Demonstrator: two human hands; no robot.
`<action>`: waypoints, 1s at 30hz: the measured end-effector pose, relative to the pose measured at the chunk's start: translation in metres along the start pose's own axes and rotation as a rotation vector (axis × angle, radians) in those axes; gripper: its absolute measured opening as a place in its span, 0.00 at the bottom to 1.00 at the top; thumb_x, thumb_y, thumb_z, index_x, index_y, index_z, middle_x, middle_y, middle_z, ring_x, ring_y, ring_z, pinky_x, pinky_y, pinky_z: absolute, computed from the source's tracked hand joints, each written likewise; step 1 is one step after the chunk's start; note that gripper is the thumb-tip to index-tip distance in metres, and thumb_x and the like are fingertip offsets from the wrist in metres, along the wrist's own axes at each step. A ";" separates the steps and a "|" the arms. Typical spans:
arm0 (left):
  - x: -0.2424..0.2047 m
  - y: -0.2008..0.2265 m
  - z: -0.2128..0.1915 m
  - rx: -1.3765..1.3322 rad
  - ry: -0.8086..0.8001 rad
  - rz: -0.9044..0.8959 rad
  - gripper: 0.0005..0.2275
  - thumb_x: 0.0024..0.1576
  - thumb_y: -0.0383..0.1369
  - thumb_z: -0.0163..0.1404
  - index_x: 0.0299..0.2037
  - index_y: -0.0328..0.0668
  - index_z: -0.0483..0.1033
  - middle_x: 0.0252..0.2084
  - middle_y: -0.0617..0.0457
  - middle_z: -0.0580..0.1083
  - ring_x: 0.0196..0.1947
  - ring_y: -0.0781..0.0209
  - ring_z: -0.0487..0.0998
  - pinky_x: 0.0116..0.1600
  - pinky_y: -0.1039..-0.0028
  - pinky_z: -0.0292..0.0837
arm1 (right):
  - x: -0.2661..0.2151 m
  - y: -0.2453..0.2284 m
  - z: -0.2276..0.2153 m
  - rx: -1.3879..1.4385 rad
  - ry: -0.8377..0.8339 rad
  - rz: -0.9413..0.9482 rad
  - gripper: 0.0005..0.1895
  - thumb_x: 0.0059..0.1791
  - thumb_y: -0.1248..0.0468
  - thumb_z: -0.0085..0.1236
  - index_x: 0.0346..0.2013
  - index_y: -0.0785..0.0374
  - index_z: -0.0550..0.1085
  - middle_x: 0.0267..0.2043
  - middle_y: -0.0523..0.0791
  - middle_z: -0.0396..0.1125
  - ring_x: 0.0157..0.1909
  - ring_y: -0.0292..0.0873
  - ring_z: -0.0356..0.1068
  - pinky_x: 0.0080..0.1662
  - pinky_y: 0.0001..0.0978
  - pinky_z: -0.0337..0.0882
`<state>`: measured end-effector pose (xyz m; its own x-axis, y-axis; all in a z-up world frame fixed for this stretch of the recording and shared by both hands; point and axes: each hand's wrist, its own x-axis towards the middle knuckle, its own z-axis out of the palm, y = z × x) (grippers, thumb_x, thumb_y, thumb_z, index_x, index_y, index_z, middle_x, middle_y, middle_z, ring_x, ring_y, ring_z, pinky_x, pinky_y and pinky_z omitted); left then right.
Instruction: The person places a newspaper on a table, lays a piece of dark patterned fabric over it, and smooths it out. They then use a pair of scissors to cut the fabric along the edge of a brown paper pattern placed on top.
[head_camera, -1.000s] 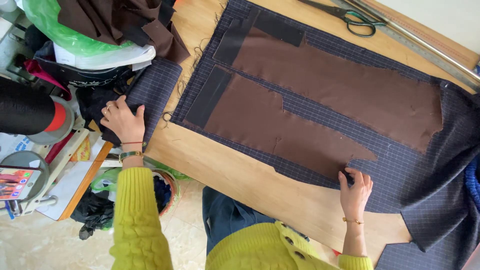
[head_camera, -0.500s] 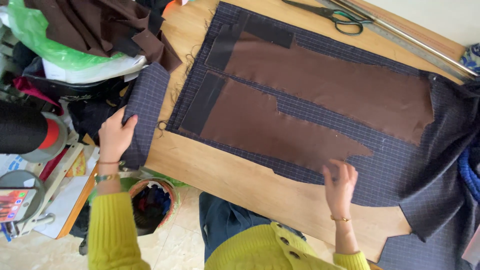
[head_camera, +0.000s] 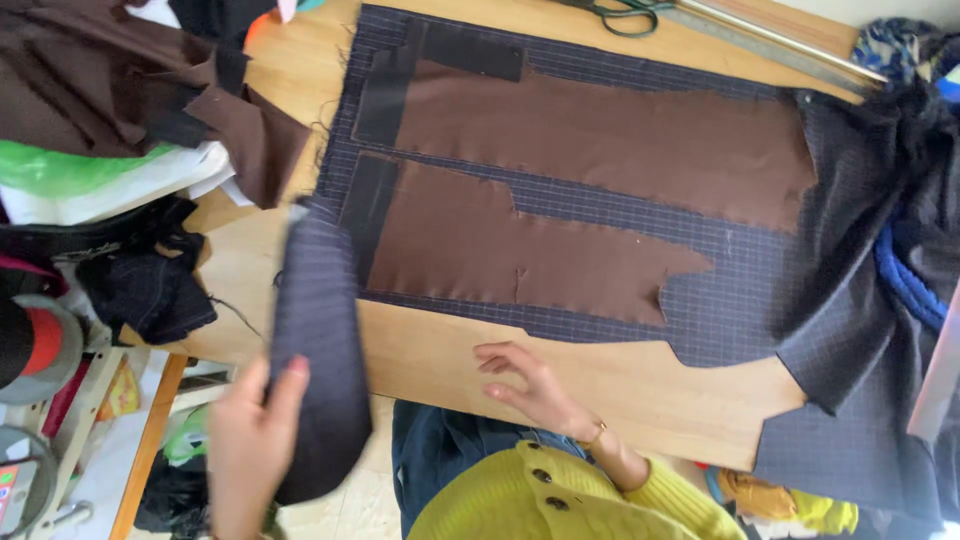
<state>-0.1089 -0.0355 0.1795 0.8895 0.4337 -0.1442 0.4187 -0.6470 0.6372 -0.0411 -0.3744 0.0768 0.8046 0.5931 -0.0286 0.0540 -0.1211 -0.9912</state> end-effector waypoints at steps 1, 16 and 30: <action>-0.008 0.001 0.014 0.002 -0.012 0.011 0.18 0.63 0.44 0.50 0.27 0.41 0.64 0.19 0.47 0.63 0.24 0.54 0.61 0.36 0.61 0.58 | -0.002 -0.008 0.003 0.001 0.016 0.004 0.25 0.52 0.63 0.60 0.62 0.65 0.68 0.63 0.50 0.65 0.56 0.44 0.73 0.62 0.35 0.73; -0.067 0.093 0.175 0.083 -0.360 0.694 0.22 0.61 0.34 0.46 0.67 0.44 0.66 0.34 0.48 0.81 0.22 0.44 0.79 0.32 0.56 0.73 | -0.053 -0.004 -0.005 0.541 0.219 0.253 0.39 0.52 0.42 0.48 0.70 0.59 0.53 0.58 0.45 0.61 0.60 0.38 0.63 0.55 0.37 0.74; -0.058 0.050 0.240 -0.022 0.073 0.585 0.14 0.59 0.36 0.55 0.56 0.52 0.77 0.57 0.48 0.73 0.59 0.42 0.71 0.57 0.55 0.70 | -0.106 0.055 -0.071 0.261 0.714 0.541 0.23 0.52 0.58 0.60 0.62 0.60 0.75 0.47 0.53 0.74 0.47 0.49 0.73 0.48 0.45 0.76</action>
<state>-0.0958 -0.2436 0.0375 0.9562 0.0514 0.2883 -0.1423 -0.7788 0.6109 -0.0813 -0.5000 0.0345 0.8590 -0.1324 -0.4946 -0.4994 -0.0035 -0.8664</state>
